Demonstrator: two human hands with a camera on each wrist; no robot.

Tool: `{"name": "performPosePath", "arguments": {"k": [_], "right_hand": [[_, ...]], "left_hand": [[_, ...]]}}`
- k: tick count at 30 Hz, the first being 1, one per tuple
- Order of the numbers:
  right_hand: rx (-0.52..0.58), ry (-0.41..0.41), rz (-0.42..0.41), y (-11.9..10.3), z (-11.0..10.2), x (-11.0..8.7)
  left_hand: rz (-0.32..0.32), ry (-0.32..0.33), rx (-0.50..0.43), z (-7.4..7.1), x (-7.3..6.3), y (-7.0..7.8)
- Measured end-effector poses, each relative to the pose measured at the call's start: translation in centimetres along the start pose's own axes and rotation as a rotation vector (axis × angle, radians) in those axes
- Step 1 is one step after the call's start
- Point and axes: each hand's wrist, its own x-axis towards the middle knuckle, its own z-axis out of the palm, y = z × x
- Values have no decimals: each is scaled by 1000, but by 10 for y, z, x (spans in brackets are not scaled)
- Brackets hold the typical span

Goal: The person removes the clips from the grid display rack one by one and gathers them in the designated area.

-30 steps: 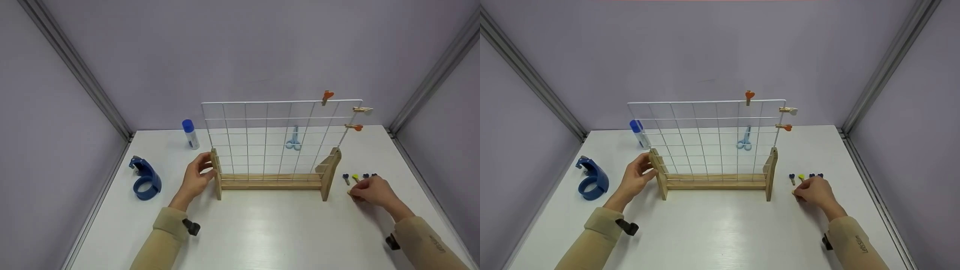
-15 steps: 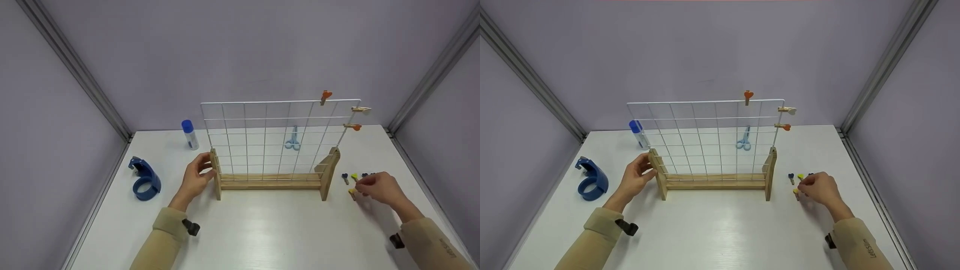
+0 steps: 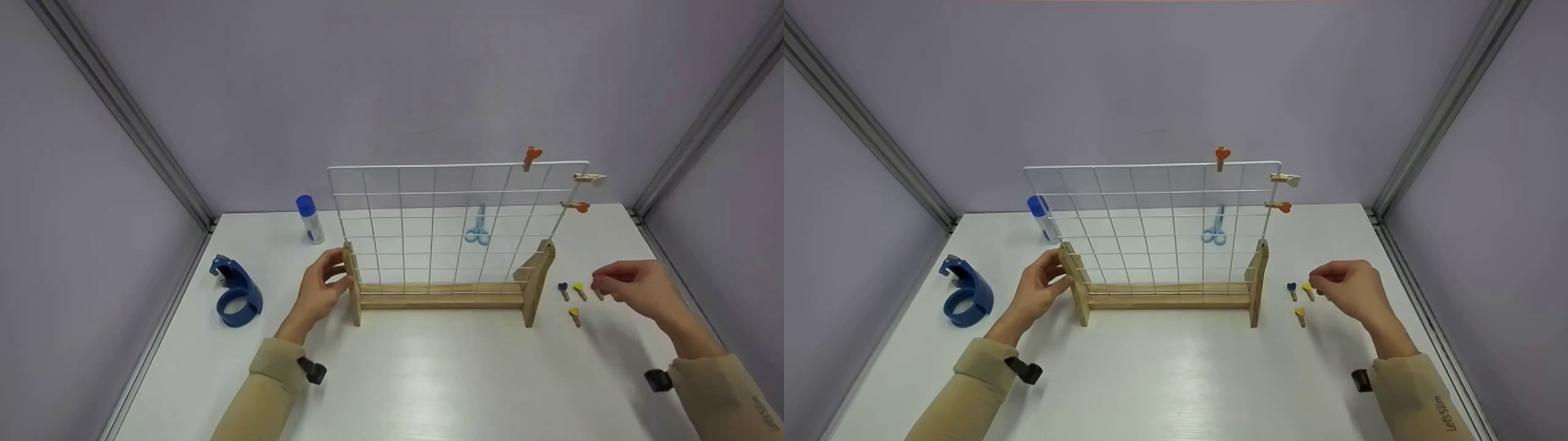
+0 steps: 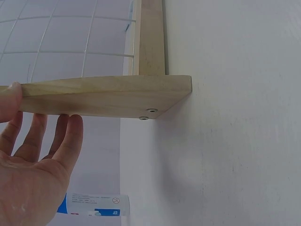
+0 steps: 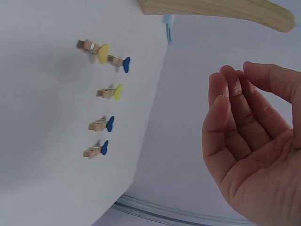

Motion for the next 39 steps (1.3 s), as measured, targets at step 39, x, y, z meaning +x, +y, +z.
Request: {"name": "performPosePath", "arguments": {"k": [39], "right_hand": [[85,422,-646,-220,-62,9]], "left_hand": [[17,2,-1,0,0,1]]}}
